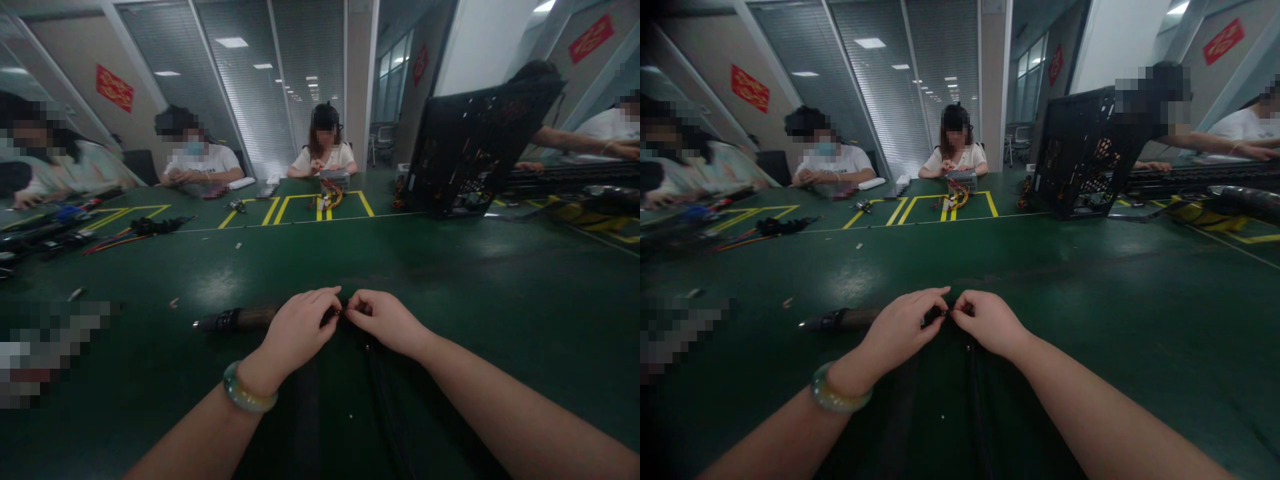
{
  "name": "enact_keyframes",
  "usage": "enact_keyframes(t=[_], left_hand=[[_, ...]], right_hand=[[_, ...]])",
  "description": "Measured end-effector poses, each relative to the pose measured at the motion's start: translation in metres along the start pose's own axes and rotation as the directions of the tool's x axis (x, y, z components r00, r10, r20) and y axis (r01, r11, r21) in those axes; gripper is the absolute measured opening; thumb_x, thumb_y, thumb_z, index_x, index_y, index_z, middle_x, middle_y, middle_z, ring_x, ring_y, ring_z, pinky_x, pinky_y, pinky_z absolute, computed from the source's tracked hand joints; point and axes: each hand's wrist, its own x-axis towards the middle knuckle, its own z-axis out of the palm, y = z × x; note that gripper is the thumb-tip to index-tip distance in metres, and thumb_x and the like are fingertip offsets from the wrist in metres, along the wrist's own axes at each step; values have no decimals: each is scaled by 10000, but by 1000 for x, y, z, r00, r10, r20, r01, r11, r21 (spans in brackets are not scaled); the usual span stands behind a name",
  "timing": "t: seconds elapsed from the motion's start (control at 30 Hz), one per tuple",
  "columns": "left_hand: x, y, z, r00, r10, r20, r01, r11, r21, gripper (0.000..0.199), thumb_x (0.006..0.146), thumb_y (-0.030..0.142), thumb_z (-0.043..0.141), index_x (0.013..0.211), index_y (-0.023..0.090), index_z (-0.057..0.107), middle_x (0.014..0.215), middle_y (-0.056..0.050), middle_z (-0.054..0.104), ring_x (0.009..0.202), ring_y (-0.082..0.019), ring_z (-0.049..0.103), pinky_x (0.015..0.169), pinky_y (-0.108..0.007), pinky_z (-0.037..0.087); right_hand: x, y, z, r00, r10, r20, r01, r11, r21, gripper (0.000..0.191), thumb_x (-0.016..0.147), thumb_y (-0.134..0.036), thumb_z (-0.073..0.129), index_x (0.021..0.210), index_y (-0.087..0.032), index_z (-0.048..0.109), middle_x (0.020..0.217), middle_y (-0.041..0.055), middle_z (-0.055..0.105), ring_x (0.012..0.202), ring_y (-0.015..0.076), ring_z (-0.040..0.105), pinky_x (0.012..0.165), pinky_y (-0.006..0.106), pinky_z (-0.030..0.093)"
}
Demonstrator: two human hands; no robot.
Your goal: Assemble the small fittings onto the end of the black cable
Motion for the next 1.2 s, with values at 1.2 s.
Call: enact_keyframes(t=[1.2], left_hand=[[0,1,-1,999,-34,-12,34,999,-16,212,834,251,623,1035,226,561,1248,-43,595,1113,-228,579,967,-425,460]], right_hand=[[0,-1,0,1000,12,-10,-12,1000,-12,120,868,-290,587,857,-197,661,763,-2,657,664,140,579,557,230,364]])
